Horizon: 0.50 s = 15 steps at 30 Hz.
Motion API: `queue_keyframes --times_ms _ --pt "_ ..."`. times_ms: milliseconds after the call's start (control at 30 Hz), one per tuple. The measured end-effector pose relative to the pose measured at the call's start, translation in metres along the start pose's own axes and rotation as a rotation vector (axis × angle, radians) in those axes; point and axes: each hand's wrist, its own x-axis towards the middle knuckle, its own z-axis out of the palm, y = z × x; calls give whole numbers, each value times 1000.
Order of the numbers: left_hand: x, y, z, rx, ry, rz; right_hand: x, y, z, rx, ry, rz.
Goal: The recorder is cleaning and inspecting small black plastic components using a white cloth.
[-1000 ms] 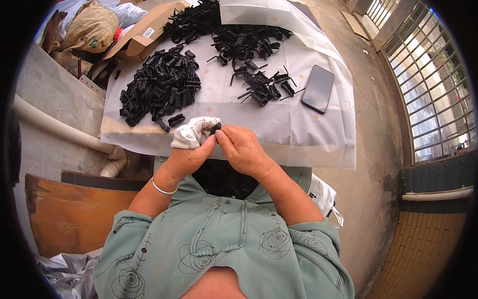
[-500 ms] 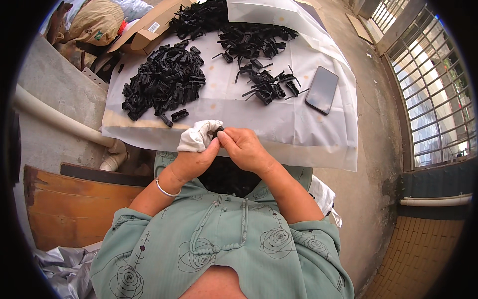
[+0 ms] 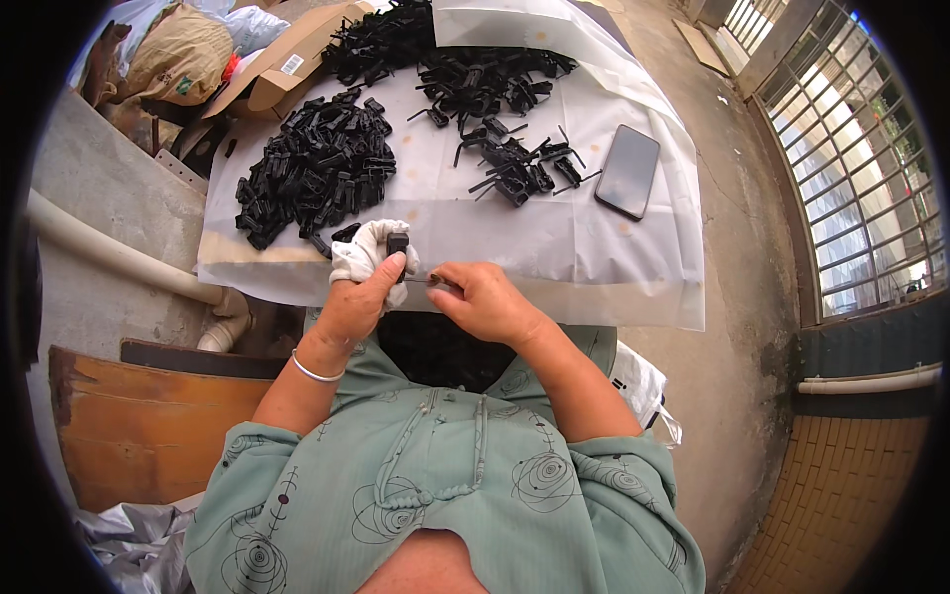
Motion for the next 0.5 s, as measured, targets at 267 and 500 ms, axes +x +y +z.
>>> queue_keyframes --times_ms 267,500 --pt "-1 5 10 166 -106 -76 0 -6 -4 81 168 -123" --pt "-6 9 14 56 -208 -140 6 -16 -4 145 138 87"
